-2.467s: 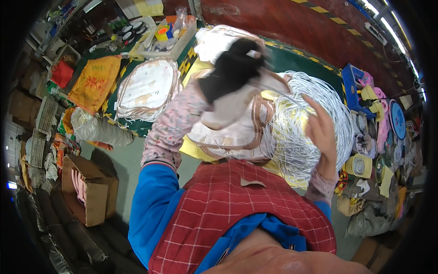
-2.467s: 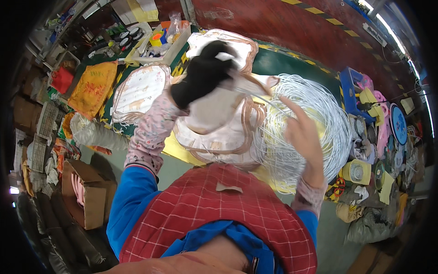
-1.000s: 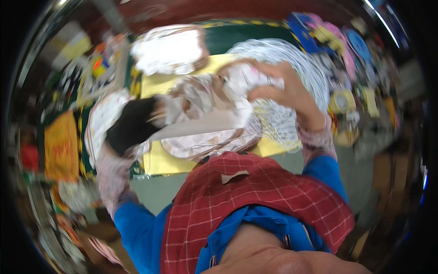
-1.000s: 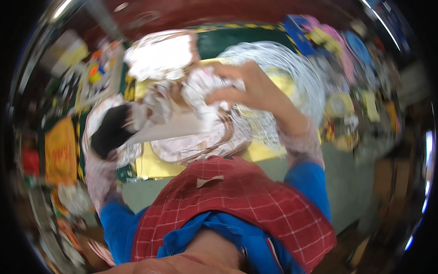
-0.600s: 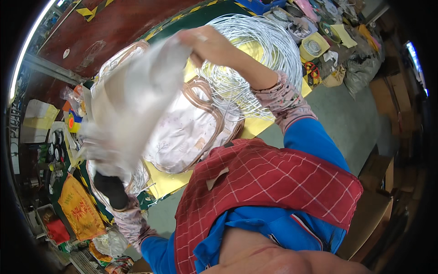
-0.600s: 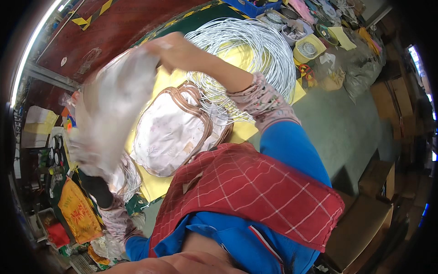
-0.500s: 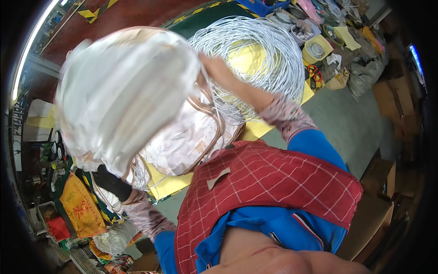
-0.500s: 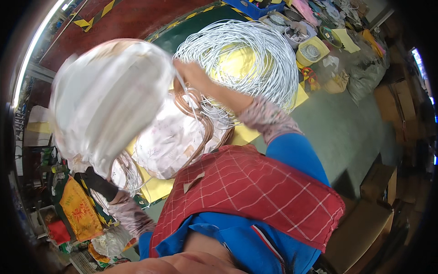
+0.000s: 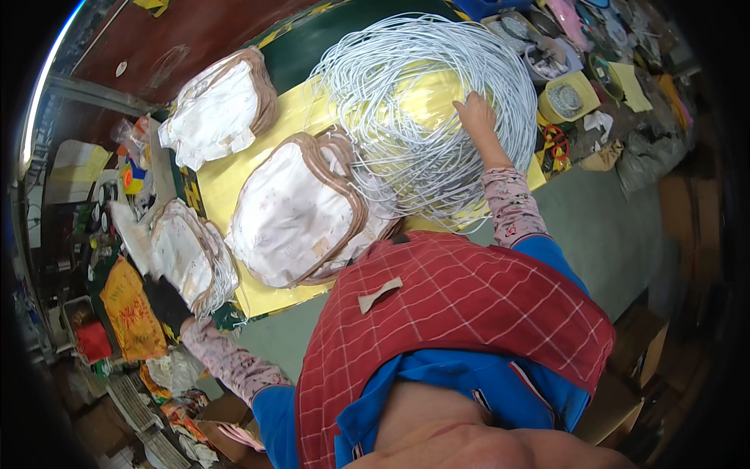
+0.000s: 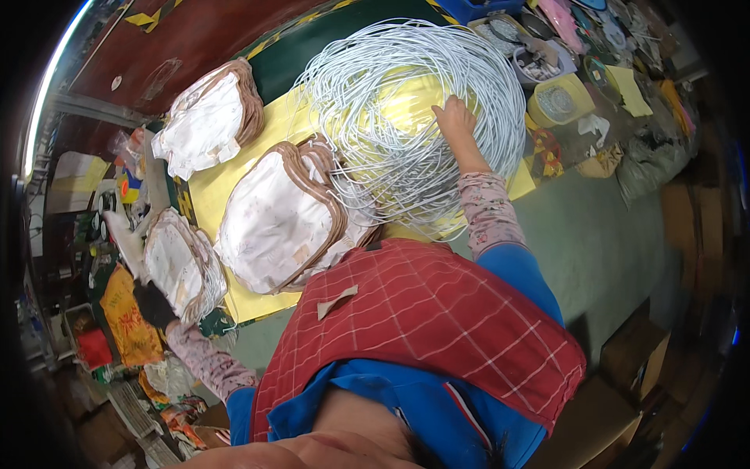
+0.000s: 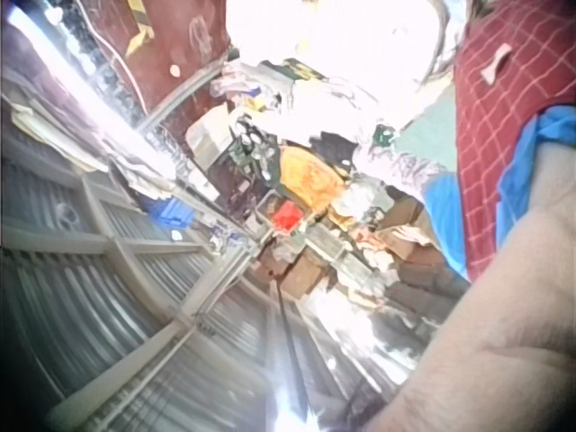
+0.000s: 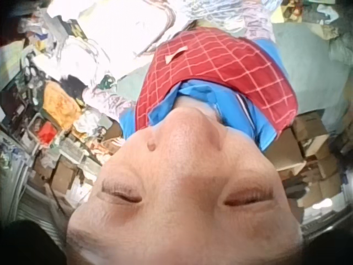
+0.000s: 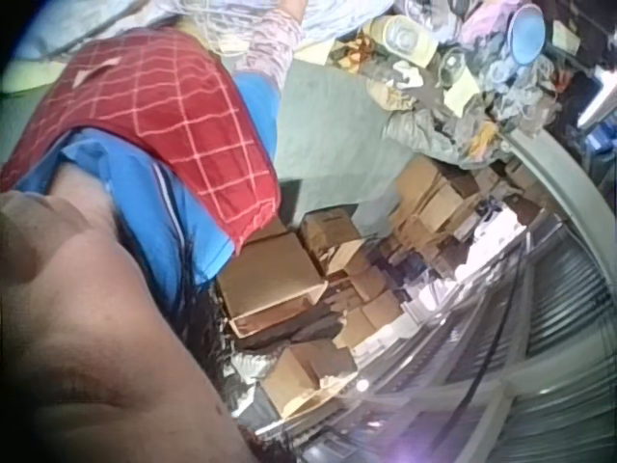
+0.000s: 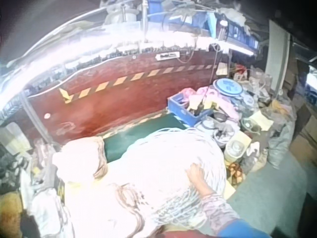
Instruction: The person repeatedly picks up white fabric cushion covers, inserts white wire loops into them, and places the assembled items on a yellow work surface. The process is repeated continuously with multiple cushion covers and wire loops.
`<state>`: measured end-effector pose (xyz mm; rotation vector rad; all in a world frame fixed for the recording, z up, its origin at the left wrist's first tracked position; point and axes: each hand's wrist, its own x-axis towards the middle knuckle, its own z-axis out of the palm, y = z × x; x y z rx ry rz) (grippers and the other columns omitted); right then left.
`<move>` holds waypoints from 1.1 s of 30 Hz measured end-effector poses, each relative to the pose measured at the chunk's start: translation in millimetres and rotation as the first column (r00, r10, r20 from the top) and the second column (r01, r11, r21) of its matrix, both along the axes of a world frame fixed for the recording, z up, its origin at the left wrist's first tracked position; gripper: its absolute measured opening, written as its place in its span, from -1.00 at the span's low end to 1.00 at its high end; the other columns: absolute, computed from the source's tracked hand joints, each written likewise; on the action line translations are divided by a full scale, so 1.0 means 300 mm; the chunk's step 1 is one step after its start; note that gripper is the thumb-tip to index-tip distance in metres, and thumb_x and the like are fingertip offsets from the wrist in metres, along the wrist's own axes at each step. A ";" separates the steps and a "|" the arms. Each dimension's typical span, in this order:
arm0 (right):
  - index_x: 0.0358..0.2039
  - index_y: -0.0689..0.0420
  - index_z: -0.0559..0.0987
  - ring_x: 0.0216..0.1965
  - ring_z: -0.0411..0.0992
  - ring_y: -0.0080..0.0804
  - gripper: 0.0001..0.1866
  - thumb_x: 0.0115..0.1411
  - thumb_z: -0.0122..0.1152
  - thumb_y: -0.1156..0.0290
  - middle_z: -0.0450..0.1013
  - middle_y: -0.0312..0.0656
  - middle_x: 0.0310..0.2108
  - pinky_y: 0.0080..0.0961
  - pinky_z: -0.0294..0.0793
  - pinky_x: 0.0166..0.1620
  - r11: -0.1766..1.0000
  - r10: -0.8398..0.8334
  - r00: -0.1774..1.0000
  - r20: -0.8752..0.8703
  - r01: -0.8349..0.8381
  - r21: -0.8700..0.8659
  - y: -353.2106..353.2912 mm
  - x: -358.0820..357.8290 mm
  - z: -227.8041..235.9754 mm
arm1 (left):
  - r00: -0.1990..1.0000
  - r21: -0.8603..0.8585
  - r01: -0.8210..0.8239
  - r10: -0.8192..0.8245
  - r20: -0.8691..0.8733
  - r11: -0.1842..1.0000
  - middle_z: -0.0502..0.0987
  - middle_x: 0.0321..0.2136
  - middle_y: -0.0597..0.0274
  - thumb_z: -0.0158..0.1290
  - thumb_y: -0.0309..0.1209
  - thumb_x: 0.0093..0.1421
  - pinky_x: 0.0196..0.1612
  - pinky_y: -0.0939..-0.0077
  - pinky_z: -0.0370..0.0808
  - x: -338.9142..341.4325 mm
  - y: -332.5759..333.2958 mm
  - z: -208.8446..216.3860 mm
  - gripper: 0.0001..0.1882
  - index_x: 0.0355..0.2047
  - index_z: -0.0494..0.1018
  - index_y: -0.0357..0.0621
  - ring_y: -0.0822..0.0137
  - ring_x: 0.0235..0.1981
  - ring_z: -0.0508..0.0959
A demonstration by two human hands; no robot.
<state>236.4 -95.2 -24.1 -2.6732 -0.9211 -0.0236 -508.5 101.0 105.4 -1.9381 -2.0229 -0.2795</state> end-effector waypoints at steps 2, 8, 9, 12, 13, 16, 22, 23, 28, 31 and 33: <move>-0.22 0.21 0.41 -0.23 0.46 -0.03 -0.65 0.06 0.10 0.23 0.43 0.03 -0.22 -0.16 0.44 -0.19 0.997 0.003 1.000 0.013 -0.002 -0.080 0.022 0.027 -0.032 | 0.991 0.057 0.133 -0.133 0.008 0.990 0.27 0.09 -0.09 0.00 -0.15 0.15 0.17 0.30 0.16 0.070 0.039 -0.139 -0.41 0.14 0.20 -0.14 0.05 0.15 0.24; -0.28 0.19 0.46 -0.23 0.43 -0.03 -0.74 -0.03 0.05 0.41 0.40 -0.02 -0.19 -0.15 0.42 -0.18 0.999 -0.027 0.996 0.087 0.030 -0.036 0.069 0.044 -0.001 | 0.532 -0.038 0.762 -0.592 0.605 0.646 0.41 -0.04 0.01 0.12 -0.36 0.04 0.03 0.32 0.35 0.813 -0.115 -0.401 -0.50 0.01 0.31 -0.18 0.08 0.00 0.40; -0.30 0.19 0.47 -0.22 0.42 -0.03 -0.75 -0.03 0.05 0.39 0.39 -0.03 -0.19 -0.15 0.42 -0.18 0.999 -0.002 0.995 0.098 0.005 -0.031 0.077 0.035 0.016 | 0.467 -0.016 0.846 -0.726 0.505 0.533 0.40 -0.02 -0.01 0.14 -0.34 0.02 0.09 0.27 0.29 0.926 -0.163 -0.411 -0.49 0.00 0.33 -0.17 0.03 0.03 0.37; -0.25 0.19 0.50 -0.24 0.41 -0.07 -0.69 -0.07 0.05 0.42 0.41 -0.05 -0.26 -0.19 0.39 -0.15 0.977 -0.031 0.995 0.099 0.010 0.211 0.040 0.039 -0.027 | 0.378 -0.158 0.918 -0.682 0.626 0.363 0.42 -0.10 -0.07 0.11 -0.31 0.04 -0.02 0.22 0.36 1.186 -0.260 -0.433 -0.53 -0.04 0.33 -0.16 -0.01 -0.04 0.40; -0.23 0.19 0.49 -0.24 0.41 -0.08 -0.67 -0.07 0.06 0.44 0.41 -0.05 -0.27 -0.20 0.39 -0.15 0.956 -0.029 0.994 0.101 -0.002 0.294 0.022 0.039 -0.029 | 0.387 -0.244 0.921 -0.657 0.647 0.303 0.44 -0.15 -0.08 0.10 -0.29 0.04 -0.08 0.20 0.39 1.243 -0.285 -0.390 -0.55 -0.06 0.34 -0.17 -0.03 -0.10 0.43; -0.20 0.21 0.49 -0.29 0.42 -0.18 -0.64 -0.09 0.11 0.44 0.43 -0.09 -0.34 -0.28 0.39 -0.17 0.855 -0.006 1.000 0.028 -0.009 0.518 0.002 -0.008 0.026 | 0.503 -0.390 0.863 -0.609 0.613 0.321 0.47 -0.26 -0.06 0.06 -0.20 0.02 -0.18 0.16 0.43 1.248 -0.336 -0.588 -0.54 -0.09 0.34 -0.15 -0.05 -0.27 0.49; -0.20 0.27 0.46 -0.63 0.24 -0.72 -0.73 0.23 -0.03 0.32 0.31 -0.34 -0.64 -0.76 0.18 -0.55 0.626 0.634 0.648 -0.423 -0.108 0.772 0.024 -0.209 0.330 | 0.268 -0.073 0.949 -0.661 0.701 0.307 0.44 -0.22 -0.02 0.01 -0.22 0.11 -0.19 0.21 0.43 1.217 -0.348 -0.499 -0.58 -0.04 0.31 -0.12 -0.02 -0.24 0.48; -0.18 0.27 0.45 -0.67 0.19 -0.78 -0.71 0.28 -0.07 0.30 0.28 -0.38 -0.68 -0.81 0.11 -0.60 0.663 0.709 0.435 -0.556 -0.142 0.735 0.037 -0.277 0.421 | 0.132 0.041 0.962 -0.592 0.795 0.269 0.43 -0.22 -0.01 0.02 -0.27 0.12 -0.20 0.25 0.43 1.253 -0.354 -0.438 -0.59 -0.04 0.30 -0.14 -0.01 -0.23 0.47; -0.20 0.25 0.49 -0.78 0.03 -0.81 -0.67 0.30 -0.11 0.24 0.19 -0.46 -0.78 -0.81 -0.06 -0.69 0.616 0.787 0.262 -0.559 -0.388 0.686 0.118 -0.600 0.678 | -0.112 0.101 0.993 -0.272 0.956 -0.052 0.32 0.00 -0.21 0.03 -0.15 0.13 -0.05 0.22 0.38 1.364 -0.400 -0.164 -0.32 0.16 0.07 -0.19 -0.10 -0.08 0.43; -0.18 0.27 0.46 -0.80 0.02 -0.80 -0.70 0.31 -0.13 0.30 0.17 -0.46 -0.79 -0.80 -0.06 -0.72 0.592 0.788 0.368 -0.493 -0.233 0.772 0.152 -0.722 0.691 | -0.229 0.223 0.973 -0.338 0.913 -0.058 0.35 -0.06 -0.27 0.00 -0.13 0.14 -0.05 0.22 0.37 1.417 -0.463 -0.236 -0.33 0.15 0.09 -0.26 -0.15 -0.10 0.42; -0.16 0.28 0.43 -0.81 0.02 -0.79 -0.71 0.31 -0.14 0.33 0.15 -0.45 -0.80 -0.78 -0.05 -0.74 0.525 0.818 0.302 -0.489 -0.046 0.850 0.143 -0.757 0.707 | -0.135 0.115 0.988 -0.207 0.969 -0.104 0.47 -0.27 -0.18 -0.06 -0.19 0.18 -0.18 0.20 0.41 1.411 -0.450 -0.247 -0.54 0.04 0.25 -0.15 -0.05 -0.24 0.50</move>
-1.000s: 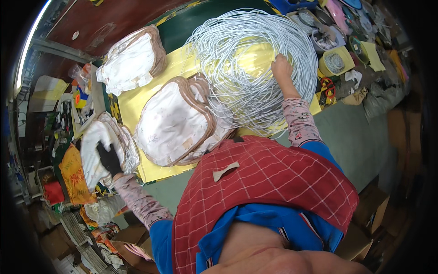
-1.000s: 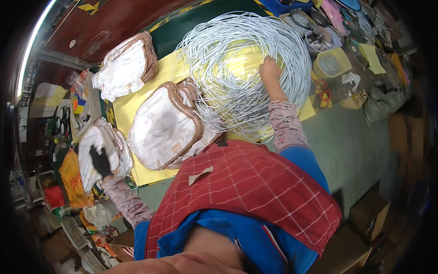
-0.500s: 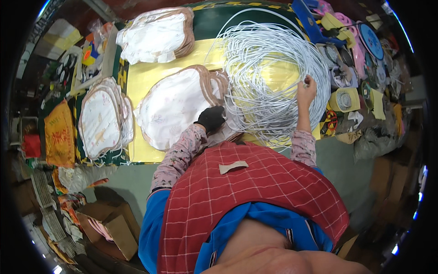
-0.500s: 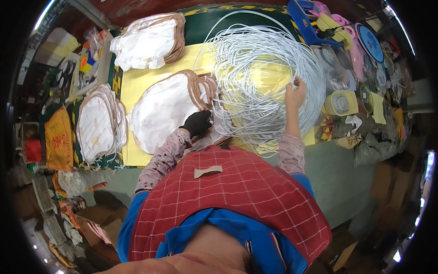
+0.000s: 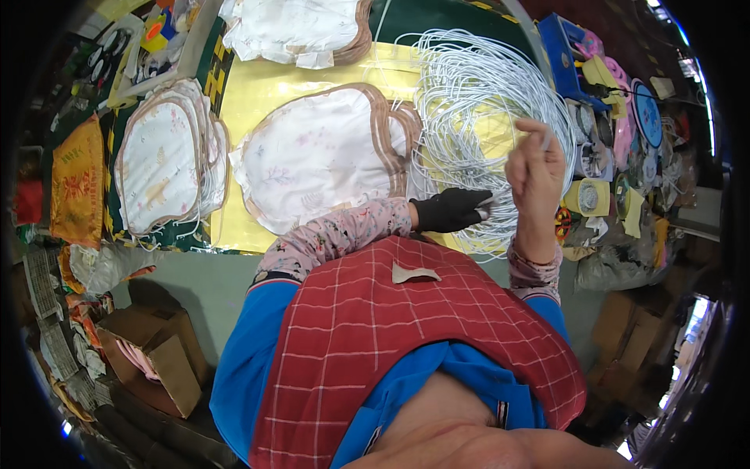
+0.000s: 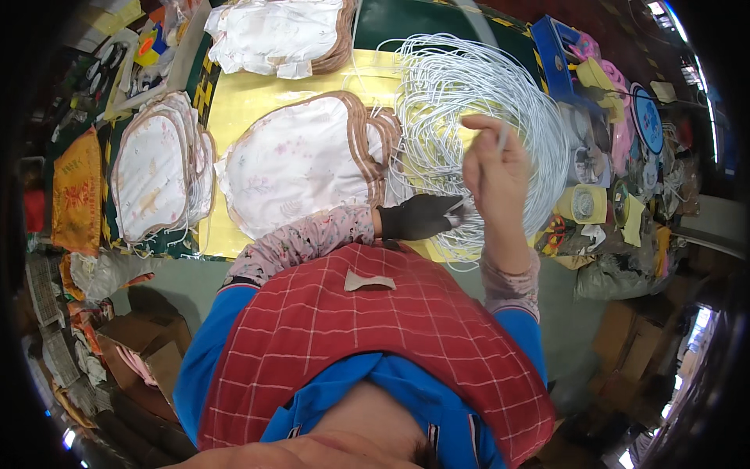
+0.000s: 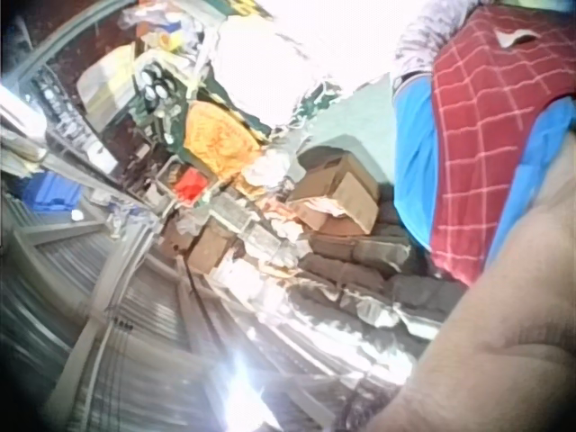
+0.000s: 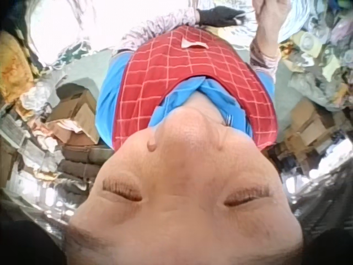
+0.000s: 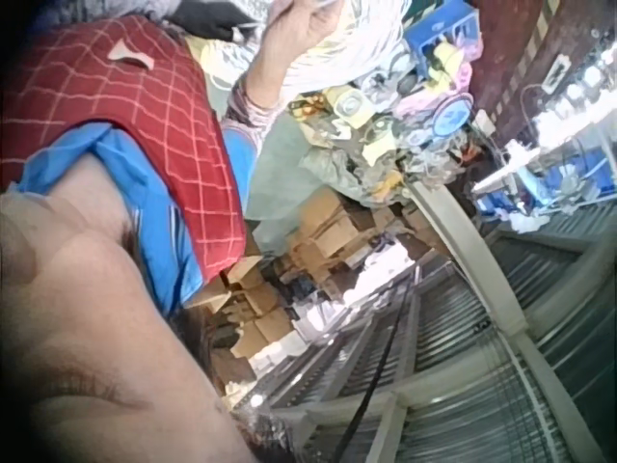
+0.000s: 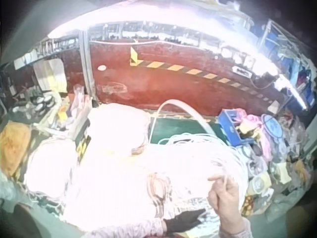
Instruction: The person repeatedly picks up white fabric cushion covers, inserts white wire loops into them, and places the assembled items on a yellow work surface. The process is repeated continuously with multiple cushion covers and wire loops.
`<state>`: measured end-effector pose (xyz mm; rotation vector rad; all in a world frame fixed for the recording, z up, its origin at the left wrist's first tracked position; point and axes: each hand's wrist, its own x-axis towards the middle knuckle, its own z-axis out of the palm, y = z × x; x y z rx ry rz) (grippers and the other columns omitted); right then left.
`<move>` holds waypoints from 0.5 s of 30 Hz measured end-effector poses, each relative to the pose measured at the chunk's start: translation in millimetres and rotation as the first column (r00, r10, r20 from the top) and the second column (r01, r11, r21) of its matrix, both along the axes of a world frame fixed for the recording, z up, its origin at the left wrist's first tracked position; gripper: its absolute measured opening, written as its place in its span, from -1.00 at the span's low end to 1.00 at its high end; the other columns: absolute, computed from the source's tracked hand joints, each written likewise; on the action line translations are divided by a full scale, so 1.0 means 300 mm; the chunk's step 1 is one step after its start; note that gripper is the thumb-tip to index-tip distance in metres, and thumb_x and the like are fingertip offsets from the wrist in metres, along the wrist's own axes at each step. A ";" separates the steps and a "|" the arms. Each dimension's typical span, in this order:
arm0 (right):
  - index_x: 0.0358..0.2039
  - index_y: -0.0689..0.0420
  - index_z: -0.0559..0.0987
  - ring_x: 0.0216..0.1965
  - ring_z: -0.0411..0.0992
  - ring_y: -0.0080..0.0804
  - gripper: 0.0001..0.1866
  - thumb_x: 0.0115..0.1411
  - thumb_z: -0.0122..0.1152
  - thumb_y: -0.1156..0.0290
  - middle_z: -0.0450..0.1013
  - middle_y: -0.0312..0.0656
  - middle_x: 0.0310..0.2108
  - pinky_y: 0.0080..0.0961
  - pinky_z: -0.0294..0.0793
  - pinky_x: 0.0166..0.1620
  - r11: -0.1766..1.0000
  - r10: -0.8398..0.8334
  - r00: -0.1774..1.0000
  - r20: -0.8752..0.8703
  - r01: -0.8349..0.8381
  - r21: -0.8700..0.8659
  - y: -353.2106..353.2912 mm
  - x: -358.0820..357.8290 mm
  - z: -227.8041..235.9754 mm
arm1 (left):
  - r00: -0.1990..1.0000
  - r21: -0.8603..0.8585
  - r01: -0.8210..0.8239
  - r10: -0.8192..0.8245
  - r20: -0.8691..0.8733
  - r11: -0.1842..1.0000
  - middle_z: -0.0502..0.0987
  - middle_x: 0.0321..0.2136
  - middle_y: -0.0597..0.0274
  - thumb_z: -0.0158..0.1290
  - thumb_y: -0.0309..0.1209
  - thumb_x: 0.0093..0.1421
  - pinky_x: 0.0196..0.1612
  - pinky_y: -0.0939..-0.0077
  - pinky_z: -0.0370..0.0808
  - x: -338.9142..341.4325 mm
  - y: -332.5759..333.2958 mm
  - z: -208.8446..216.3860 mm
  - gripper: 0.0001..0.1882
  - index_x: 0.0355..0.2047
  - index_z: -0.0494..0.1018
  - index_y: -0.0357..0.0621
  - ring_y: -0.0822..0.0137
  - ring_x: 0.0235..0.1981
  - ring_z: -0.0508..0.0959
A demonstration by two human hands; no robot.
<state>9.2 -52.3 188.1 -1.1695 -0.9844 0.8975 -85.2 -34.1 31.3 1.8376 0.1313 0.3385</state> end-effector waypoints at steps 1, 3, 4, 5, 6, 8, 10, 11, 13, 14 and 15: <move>-0.13 0.31 0.39 -0.83 0.01 -0.77 -0.72 0.30 -0.14 0.35 0.12 -0.44 -0.81 -0.78 -0.06 -0.76 0.995 -0.008 0.998 -0.069 0.015 0.098 0.000 -0.014 0.025 | 0.985 -0.102 0.128 -0.139 -0.102 0.986 0.49 -0.33 -0.15 -0.07 -0.21 0.19 -0.22 0.20 0.42 -0.008 0.042 0.011 -0.60 0.00 0.29 -0.10 -0.02 -0.28 0.51; -0.04 0.45 0.29 -0.87 0.04 -0.75 -0.52 0.27 -0.05 0.23 0.17 -0.40 -0.82 -0.77 -0.04 -0.81 0.979 0.051 0.999 -0.017 -0.047 0.200 -0.020 -0.017 0.095 | 0.978 0.078 0.169 -0.158 -0.134 0.983 0.51 -0.50 -0.02 -0.16 -0.27 0.22 -0.35 0.21 0.41 -0.051 0.068 -0.013 -0.76 -0.15 0.41 0.05 0.08 -0.42 0.54; 0.03 0.53 0.17 -0.90 0.10 -0.71 -0.37 0.25 -0.04 0.14 0.21 -0.35 -0.82 -0.75 0.01 -0.87 0.932 0.243 0.969 -0.051 -0.218 0.289 -0.015 0.021 0.122 | 0.994 0.107 0.104 -0.107 0.021 0.989 0.51 -0.47 -0.02 -0.21 -0.25 0.24 -0.33 0.22 0.42 -0.081 0.065 -0.142 -0.74 -0.17 0.43 0.08 0.05 -0.39 0.53; 0.08 0.56 0.06 -0.90 0.14 -0.68 -0.29 0.25 -0.05 0.12 0.24 -0.33 -0.82 -0.74 0.06 -0.89 0.842 0.379 0.923 -0.071 -0.313 0.439 -0.003 0.052 0.141 | 0.997 0.175 0.035 -0.022 -0.075 0.984 0.52 -0.44 -0.03 -0.26 -0.22 0.25 -0.31 0.23 0.44 -0.142 0.080 -0.193 -0.71 -0.18 0.45 0.07 0.03 -0.38 0.53; 0.13 0.53 -0.02 -0.90 0.12 -0.72 -0.27 0.27 -0.10 0.11 0.21 -0.38 -0.82 -0.77 0.02 -0.89 0.871 0.364 0.914 -0.177 -0.267 0.413 -0.008 0.084 0.177 | 0.940 0.325 0.196 -0.083 -0.332 0.925 0.52 -0.43 -0.02 -0.24 -0.22 0.24 -0.33 0.21 0.45 -0.211 0.123 -0.149 -0.71 -0.20 0.46 0.06 0.01 -0.38 0.54; 0.17 0.47 -0.01 -0.90 0.06 -0.77 -0.32 0.29 -0.13 0.15 0.15 -0.46 -0.81 -0.78 -0.06 -0.88 0.994 0.054 0.978 -0.203 -0.033 0.102 0.026 0.163 0.218 | 0.909 0.520 0.242 -0.004 -0.416 0.819 0.48 -0.53 0.14 -0.11 -0.32 0.12 -0.45 0.25 0.45 -0.351 0.171 -0.258 -0.78 -0.22 0.43 0.05 0.10 -0.49 0.53; 0.19 0.37 0.07 -0.86 -0.02 -0.84 -0.42 0.30 -0.15 0.23 0.07 -0.53 -0.79 -0.81 -0.12 -0.81 0.967 -0.083 0.970 0.228 0.134 -0.219 0.079 0.267 0.147 | 0.937 0.539 0.295 -0.128 -0.325 0.789 0.51 -0.32 0.12 0.10 -0.26 -0.01 -0.27 0.27 0.47 -0.419 0.281 -0.362 -0.58 -0.11 0.38 -0.02 0.11 -0.28 0.53; 0.16 0.29 0.20 -0.81 -0.06 -0.86 -0.50 0.28 -0.12 0.30 0.06 -0.56 -0.77 -0.82 -0.12 -0.75 0.979 -0.089 0.944 0.319 0.142 -0.146 0.088 0.252 0.067 | 0.994 0.495 0.064 -0.010 -0.111 0.866 0.48 -0.15 0.08 0.11 -0.25 0.02 -0.16 0.29 0.44 -0.438 0.352 -0.368 -0.54 -0.04 0.36 -0.04 0.09 -0.16 0.49; 0.11 0.32 0.28 -0.80 -0.04 -0.85 -0.57 0.27 -0.14 0.37 0.10 -0.53 -0.77 -0.83 -0.09 -0.73 0.961 -0.059 0.916 0.397 0.159 -0.224 0.083 0.232 -0.015 | 0.911 0.284 -0.248 0.323 -0.255 0.926 0.46 -0.10 0.05 0.07 -0.30 0.07 -0.13 0.28 0.44 -0.410 0.539 -0.380 -0.53 0.02 0.32 -0.06 0.03 -0.15 0.49; 0.09 0.35 0.28 -0.80 -0.03 -0.85 -0.58 0.27 -0.15 0.39 0.12 -0.52 -0.77 -0.83 -0.09 -0.74 0.963 -0.050 0.957 0.286 0.122 -0.239 0.086 0.216 -0.045 | 0.773 0.494 -0.452 0.603 -0.199 0.743 0.45 -0.10 0.01 0.05 -0.36 0.05 -0.11 0.25 0.42 -0.403 0.628 -0.391 -0.54 0.00 0.32 -0.12 0.05 -0.13 0.47; 0.10 0.37 0.26 -0.83 -0.03 -0.83 -0.57 0.28 -0.16 0.39 0.12 -0.50 -0.79 -0.82 -0.07 -0.76 0.966 -0.075 0.955 0.287 0.141 -0.218 0.071 0.198 -0.052 | 0.724 0.720 -0.505 0.688 0.055 0.475 0.41 -0.04 -0.01 0.04 -0.39 0.00 -0.09 0.21 0.39 -0.414 0.712 -0.472 -0.52 -0.02 0.32 -0.15 0.06 -0.08 0.45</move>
